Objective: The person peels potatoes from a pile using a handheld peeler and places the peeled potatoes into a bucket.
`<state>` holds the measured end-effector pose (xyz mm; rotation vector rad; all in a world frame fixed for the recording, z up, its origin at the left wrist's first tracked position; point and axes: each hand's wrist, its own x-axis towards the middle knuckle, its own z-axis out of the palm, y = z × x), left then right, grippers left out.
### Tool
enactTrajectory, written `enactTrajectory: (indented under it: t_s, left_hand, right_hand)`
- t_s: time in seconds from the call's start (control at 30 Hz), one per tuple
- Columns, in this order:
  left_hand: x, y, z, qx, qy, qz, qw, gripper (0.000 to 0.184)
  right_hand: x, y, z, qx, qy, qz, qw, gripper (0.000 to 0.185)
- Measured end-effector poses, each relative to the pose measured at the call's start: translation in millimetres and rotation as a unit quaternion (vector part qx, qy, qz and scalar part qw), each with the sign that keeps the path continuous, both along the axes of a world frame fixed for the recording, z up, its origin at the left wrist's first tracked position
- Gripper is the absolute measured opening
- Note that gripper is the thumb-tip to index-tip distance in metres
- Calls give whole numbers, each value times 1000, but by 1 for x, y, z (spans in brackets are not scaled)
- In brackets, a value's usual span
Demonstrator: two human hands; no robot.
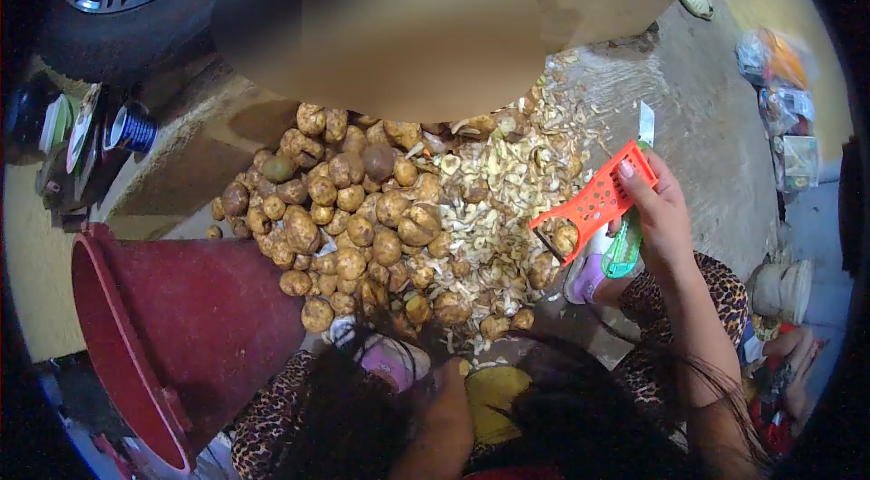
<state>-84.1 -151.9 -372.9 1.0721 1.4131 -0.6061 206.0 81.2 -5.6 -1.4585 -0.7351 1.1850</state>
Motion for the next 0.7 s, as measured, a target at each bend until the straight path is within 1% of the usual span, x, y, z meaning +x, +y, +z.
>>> enactTrajectory:
  t_s: [0.1,0.2,0.27,0.3,0.33,0.37,0.4,0.43,0.47,0.5,0.53,0.57,0.6,0.67,0.7]
  left_hand:
    - [2,5,-2,-3,-5,38,999,31]
    - [6,24,-3,-1,-24,106,994,31]
    - [5,51,6,-8,-59,213,975,30]
    - [3,68,17,-17,-105,315,943,30]
    - [2,92,34,-18,-174,418,891,30]
    - [-4,115,56,-13,-253,496,831,30]
    - [-8,143,116,-12,-418,504,756,33]
    - [-7,166,139,31,-450,539,712,34]
    - [-9,191,185,48,-520,493,695,35]
    - [-8,209,232,61,-554,482,675,40]
    - [-9,224,252,93,-577,462,668,46]
    - [-10,233,284,109,-622,414,655,53]
    - [-4,234,319,134,-632,431,630,57]
    - [-5,235,356,128,-677,416,593,62]
    - [-7,232,373,103,-686,422,583,63]
  right_hand:
    - [1,1,-7,-6,-2,13,1000,19]
    - [-1,1,-9,9,-3,12,1000,19]
    - [3,2,-12,37,-15,12,999,20]
    - [5,1,-8,22,1,36,999,20]
    - [5,4,-1,25,33,24,999,20]
    - [0,5,5,24,67,12,997,20]
    - [-3,4,11,22,102,-2,995,20]
    - [-4,2,18,11,111,-1,994,19]
    - [-5,-4,19,13,128,10,992,19]
    - [-4,-5,21,24,142,25,989,18]
    - [-6,-6,24,34,157,41,986,18]
    - [-11,-10,27,36,154,36,987,17]
    - [-16,-14,32,40,172,42,983,17]
    - [-23,-29,36,40,207,51,976,16]
    - [-26,-33,27,38,222,52,973,15]
